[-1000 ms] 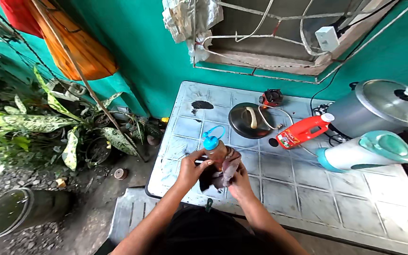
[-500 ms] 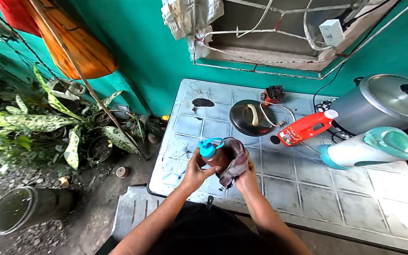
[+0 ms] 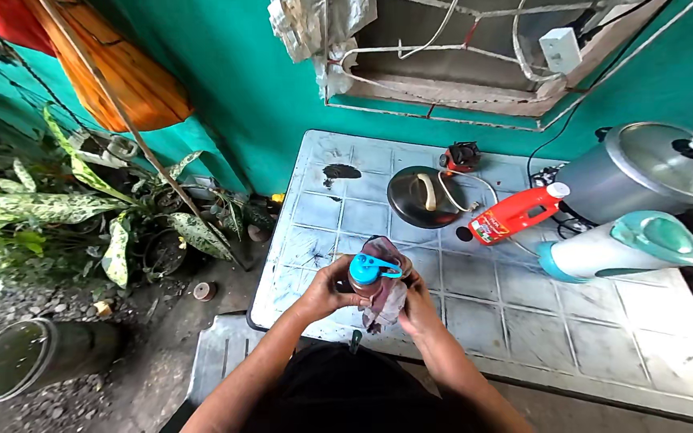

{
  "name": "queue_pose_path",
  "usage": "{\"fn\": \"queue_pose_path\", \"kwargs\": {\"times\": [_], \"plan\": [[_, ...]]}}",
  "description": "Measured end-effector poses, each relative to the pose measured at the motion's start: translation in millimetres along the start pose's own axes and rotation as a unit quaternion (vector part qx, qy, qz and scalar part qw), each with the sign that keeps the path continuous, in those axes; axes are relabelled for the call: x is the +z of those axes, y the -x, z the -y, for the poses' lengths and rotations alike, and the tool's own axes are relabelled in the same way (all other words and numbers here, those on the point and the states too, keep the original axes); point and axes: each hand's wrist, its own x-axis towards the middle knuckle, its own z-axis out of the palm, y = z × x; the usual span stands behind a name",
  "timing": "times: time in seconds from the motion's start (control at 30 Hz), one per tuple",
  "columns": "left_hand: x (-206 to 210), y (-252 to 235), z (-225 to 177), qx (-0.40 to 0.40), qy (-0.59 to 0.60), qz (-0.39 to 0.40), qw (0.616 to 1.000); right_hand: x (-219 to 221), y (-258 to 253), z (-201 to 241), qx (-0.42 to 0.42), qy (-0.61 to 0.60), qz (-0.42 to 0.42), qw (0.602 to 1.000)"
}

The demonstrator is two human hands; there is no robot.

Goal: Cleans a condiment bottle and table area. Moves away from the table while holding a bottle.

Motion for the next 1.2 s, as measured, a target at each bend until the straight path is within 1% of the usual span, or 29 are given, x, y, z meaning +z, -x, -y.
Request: {"fn": "queue_pose_path", "kwargs": {"times": [0.1,0.17,0.27,0.37,0.43,0.5,0.57,0.63,0.77,0.87,0.93,1.0,1.03,1.07,1.13,1.2], "plan": [[0.7,2.1,-1.8,0.007,0.005,0.023,1.0,0.5,0.1,1.8,0.005,-0.019,-0.035,0.999],[2.0,2.8,-1.1,0.009,0.009,0.031,0.999,1.7,-1.1,3.9,0.01,-0.018,-0.041,0.999],[5.2,3.4,2.2,0.003,0.004,0.025,1.0,9.1,-3.1,2.4,0.019,0.04,-0.076,0.996],[10.3,2.7,8.0,0.005,0.006,-0.006,1.0,14.3,-2.3,0.6,0.023,0.082,-0.096,0.992],[12.0,2.7,9.1,-0.002,-0.005,-0.037,0.999,16.5,0.3,-1.8,0.024,0.128,-0.088,0.988],[11.8,1.5,8.7,-0.017,-0.02,-0.063,0.998,14.8,5.1,-8.2,0.003,0.208,-0.036,0.977],[9.3,1.2,7.9,-0.027,-0.028,-0.059,0.997,14.2,8.0,-16.1,-0.026,0.238,-0.023,0.971],[4.4,1.9,10.7,-0.02,-0.003,-0.034,0.999,13.2,9.4,-18.4,-0.028,0.217,-0.032,0.975],[-7.5,7.2,19.0,-0.001,0.102,0.032,0.994,11.8,9.0,-8.6,0.005,0.112,-0.046,0.993],[-15.2,11.2,21.1,-0.014,0.158,0.064,0.985,4.6,3.6,-2.6,0.037,0.058,-0.046,0.997],[-17.3,14.3,19.3,-0.032,0.188,0.05,0.98,0.2,4.8,-1.4,0.063,-0.002,-0.05,0.997],[-19.3,16.6,18.5,-0.046,0.209,0.023,0.977,-0.6,9.5,-1.3,0.081,-0.042,-0.09,0.992],[-20.4,17.2,19.1,-0.048,0.216,0.009,0.975,-1.6,12.1,-1.6,0.078,-0.047,-0.094,0.991],[-20.8,17.6,19.1,-0.05,0.217,-0.007,0.975,-2.8,14.9,-2.4,0.06,-0.032,-0.088,0.994],[-17.7,17.0,16.8,-0.061,0.21,-0.063,0.974,-6.6,23.2,-7.2,-0.005,0.065,-0.048,0.997],[-10.7,13.6,13.6,-0.069,0.187,-0.13,0.971,-11.5,30.3,-16.2,-0.079,0.182,0.019,0.98]]}}
